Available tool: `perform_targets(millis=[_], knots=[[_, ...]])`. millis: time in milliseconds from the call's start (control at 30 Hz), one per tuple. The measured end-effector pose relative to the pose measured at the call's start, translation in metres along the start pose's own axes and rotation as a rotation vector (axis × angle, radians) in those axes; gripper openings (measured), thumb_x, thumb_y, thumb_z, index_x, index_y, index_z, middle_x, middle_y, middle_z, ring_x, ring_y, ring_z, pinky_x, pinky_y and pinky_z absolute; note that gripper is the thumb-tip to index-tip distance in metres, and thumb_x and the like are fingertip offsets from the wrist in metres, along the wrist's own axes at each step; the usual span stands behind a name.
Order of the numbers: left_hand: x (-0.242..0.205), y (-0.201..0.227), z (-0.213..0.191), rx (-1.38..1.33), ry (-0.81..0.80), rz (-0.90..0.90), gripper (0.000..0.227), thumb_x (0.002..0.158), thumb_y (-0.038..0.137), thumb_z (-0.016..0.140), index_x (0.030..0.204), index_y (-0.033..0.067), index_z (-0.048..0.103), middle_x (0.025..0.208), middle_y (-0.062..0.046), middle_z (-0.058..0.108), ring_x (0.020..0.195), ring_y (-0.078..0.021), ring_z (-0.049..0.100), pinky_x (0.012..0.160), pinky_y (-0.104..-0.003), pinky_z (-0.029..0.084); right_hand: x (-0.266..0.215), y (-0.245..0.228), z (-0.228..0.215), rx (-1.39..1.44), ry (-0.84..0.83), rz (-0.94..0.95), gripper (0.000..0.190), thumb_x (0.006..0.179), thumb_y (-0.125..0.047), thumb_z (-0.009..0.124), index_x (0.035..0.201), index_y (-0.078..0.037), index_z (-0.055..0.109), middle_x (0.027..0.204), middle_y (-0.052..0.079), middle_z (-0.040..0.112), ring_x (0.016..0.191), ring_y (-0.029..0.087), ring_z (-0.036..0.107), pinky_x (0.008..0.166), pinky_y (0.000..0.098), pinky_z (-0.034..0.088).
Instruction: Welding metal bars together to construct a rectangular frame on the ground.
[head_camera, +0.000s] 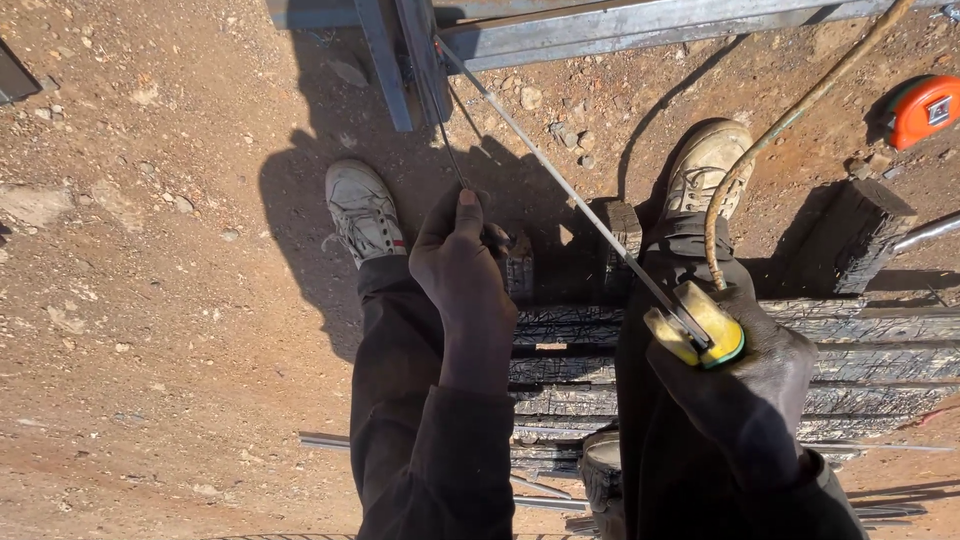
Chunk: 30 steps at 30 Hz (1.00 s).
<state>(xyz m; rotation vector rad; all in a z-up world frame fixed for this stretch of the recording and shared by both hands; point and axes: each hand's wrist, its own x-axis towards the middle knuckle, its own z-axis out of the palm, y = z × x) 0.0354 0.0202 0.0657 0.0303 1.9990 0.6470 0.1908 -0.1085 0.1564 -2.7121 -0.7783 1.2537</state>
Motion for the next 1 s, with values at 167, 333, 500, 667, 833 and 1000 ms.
perform_targets(millis=[167, 333, 500, 667, 833, 1000], knots=[[-0.003, 0.003, 0.003, 0.003, 0.004, -0.002, 0.02, 0.097, 0.004, 0.066, 0.111, -0.0047, 0.076, 0.076, -0.009, 0.065, 0.051, -0.017, 0.051, 0.046, -0.032, 0.042, 0.001, -0.001, 0.001, 0.015, -0.007, 0.01, 0.05, 0.076, -0.037, 0.085, 0.12, -0.015, 0.074, 0.083, -0.003, 0.068, 0.069, 0.006, 0.057, 0.072, 0.0271, 0.049], [0.002, -0.004, 0.0, 0.002, -0.009, 0.007, 0.027, 0.096, 0.005, 0.066, 0.121, -0.004, 0.074, 0.077, -0.012, 0.067, 0.052, -0.0188, 0.053, 0.047, -0.035, 0.042, -0.001, 0.005, 0.002, 0.027, 0.0, -0.029, 0.07, 0.075, -0.036, 0.086, 0.139, -0.012, 0.069, 0.079, -0.003, 0.071, 0.069, 0.01, 0.063, 0.077, 0.0301, 0.052], [0.001, -0.003, 0.003, -0.025, 0.023, -0.022, 0.024, 0.095, 0.003, 0.068, 0.116, -0.0053, 0.075, 0.085, -0.015, 0.071, 0.051, -0.0183, 0.05, 0.045, -0.033, 0.044, -0.001, -0.006, -0.001, 0.055, -0.017, 0.004, 0.035, 0.076, -0.034, 0.086, 0.105, -0.019, 0.074, 0.092, -0.004, 0.074, 0.074, 0.009, 0.065, 0.074, 0.0271, 0.05], [-0.006, 0.005, 0.009, 0.014, 0.028, -0.021, 0.028, 0.094, 0.006, 0.067, 0.12, -0.0023, 0.074, 0.083, -0.013, 0.071, 0.047, -0.0162, 0.05, 0.042, -0.029, 0.04, 0.001, 0.002, 0.0, 0.014, -0.019, 0.069, 0.054, 0.066, -0.034, 0.082, 0.115, -0.016, 0.071, 0.101, 0.003, 0.071, 0.067, 0.011, 0.061, 0.067, 0.0308, 0.049], [0.007, -0.013, 0.001, -0.02, -0.009, 0.02, 0.025, 0.095, 0.005, 0.068, 0.117, -0.0051, 0.074, 0.074, -0.012, 0.065, 0.049, -0.0181, 0.05, 0.046, -0.036, 0.041, 0.001, 0.004, 0.002, -0.02, -0.007, 0.01, 0.036, 0.074, -0.041, 0.086, 0.1, -0.02, 0.073, 0.107, -0.003, 0.076, 0.073, 0.013, 0.066, 0.075, 0.0288, 0.051], [0.006, -0.012, 0.001, -0.021, -0.014, 0.005, 0.031, 0.095, 0.004, 0.067, 0.123, -0.0066, 0.072, 0.092, -0.021, 0.074, 0.051, -0.0194, 0.051, 0.049, -0.036, 0.047, 0.002, -0.001, 0.001, -0.06, -0.019, 0.066, 0.037, 0.071, -0.045, 0.086, 0.1, -0.024, 0.074, 0.118, -0.006, 0.076, 0.083, 0.016, 0.072, 0.076, 0.0314, 0.053]])
